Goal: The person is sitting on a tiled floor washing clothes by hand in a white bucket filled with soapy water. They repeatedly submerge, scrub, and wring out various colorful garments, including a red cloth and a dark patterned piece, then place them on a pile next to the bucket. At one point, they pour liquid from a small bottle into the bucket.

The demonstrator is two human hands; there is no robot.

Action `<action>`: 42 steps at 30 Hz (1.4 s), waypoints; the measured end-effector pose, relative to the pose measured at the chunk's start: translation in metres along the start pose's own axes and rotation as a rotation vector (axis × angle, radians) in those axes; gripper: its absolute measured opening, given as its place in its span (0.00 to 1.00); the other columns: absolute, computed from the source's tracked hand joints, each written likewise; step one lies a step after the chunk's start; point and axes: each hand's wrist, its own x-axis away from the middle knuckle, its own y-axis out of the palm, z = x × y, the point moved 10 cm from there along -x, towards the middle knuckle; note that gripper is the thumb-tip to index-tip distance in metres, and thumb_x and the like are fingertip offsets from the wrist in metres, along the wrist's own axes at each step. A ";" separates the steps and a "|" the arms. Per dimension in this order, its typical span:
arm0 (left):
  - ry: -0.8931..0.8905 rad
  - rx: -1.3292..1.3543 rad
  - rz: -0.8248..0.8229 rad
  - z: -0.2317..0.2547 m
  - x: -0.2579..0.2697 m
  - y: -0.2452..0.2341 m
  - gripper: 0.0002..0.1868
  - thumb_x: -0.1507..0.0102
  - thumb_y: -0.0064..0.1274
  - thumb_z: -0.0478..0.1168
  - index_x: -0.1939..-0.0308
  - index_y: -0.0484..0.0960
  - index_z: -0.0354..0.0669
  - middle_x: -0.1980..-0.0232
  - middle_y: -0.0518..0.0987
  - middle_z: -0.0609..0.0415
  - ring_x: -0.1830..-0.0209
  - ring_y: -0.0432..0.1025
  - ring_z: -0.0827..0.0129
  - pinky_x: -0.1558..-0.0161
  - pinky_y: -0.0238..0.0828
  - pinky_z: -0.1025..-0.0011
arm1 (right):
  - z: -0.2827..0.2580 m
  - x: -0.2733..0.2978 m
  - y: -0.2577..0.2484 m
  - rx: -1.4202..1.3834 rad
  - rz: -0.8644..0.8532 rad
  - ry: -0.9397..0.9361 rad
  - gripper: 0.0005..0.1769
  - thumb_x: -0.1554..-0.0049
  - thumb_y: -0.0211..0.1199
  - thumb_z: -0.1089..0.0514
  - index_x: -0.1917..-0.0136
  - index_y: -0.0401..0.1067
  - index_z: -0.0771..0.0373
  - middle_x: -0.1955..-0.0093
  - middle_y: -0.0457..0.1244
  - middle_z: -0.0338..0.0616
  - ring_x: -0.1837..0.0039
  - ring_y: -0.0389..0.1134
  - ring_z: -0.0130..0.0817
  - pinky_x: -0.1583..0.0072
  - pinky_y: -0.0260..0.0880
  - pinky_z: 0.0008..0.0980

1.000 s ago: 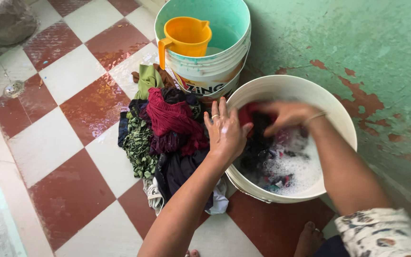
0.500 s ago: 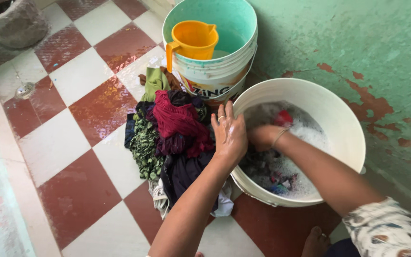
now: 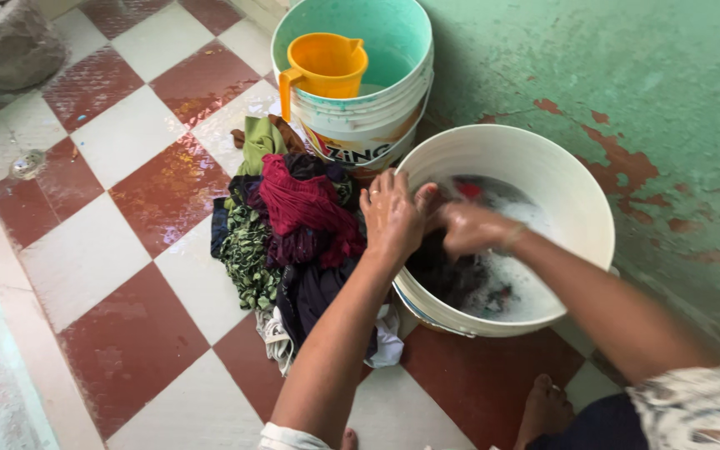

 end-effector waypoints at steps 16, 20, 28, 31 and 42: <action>-0.718 1.222 -0.328 0.013 0.021 0.083 0.59 0.48 0.15 0.85 0.17 0.40 0.65 0.17 0.46 0.53 0.19 0.42 0.51 0.26 0.38 0.38 | -0.095 0.105 -0.198 -1.572 1.023 -0.152 0.20 0.52 0.52 0.62 0.47 0.71 0.71 0.46 0.69 0.55 0.45 0.74 0.48 0.37 0.79 0.53; -0.818 1.365 -0.228 0.019 0.023 0.090 0.65 0.55 0.16 0.89 0.21 0.55 0.62 0.20 0.56 0.54 0.23 0.51 0.50 0.31 0.48 0.34 | -0.108 0.114 -0.197 -1.713 1.028 -0.255 0.23 0.49 0.52 0.59 0.41 0.72 0.68 0.40 0.68 0.53 0.38 0.72 0.47 0.30 0.73 0.53; -0.489 2.055 -0.143 0.084 0.008 0.086 0.57 0.41 0.32 0.85 0.26 0.68 0.44 0.31 0.74 0.48 0.33 0.70 0.54 0.32 0.67 0.56 | -0.069 0.116 -0.174 -1.682 1.030 -0.206 0.24 0.43 0.50 0.55 0.38 0.71 0.70 0.34 0.67 0.53 0.32 0.70 0.48 0.25 0.70 0.53; -0.359 2.197 -0.098 0.094 -0.008 0.066 0.47 0.35 0.43 0.76 0.31 0.74 0.40 0.36 0.80 0.48 0.38 0.74 0.56 0.35 0.72 0.58 | -0.040 0.122 -0.166 -1.522 0.972 -0.023 0.25 0.43 0.50 0.50 0.38 0.71 0.65 0.35 0.67 0.49 0.35 0.70 0.46 0.29 0.68 0.56; -0.641 1.898 0.263 0.100 -0.028 0.034 0.11 0.47 0.58 0.31 0.60 0.79 0.37 0.63 0.80 0.50 0.67 0.76 0.63 0.62 0.78 0.65 | 0.028 0.095 -0.092 -1.059 0.734 -0.098 0.42 0.45 0.60 0.34 0.27 0.61 0.61 0.28 0.60 0.51 0.28 0.61 0.49 0.28 0.59 0.56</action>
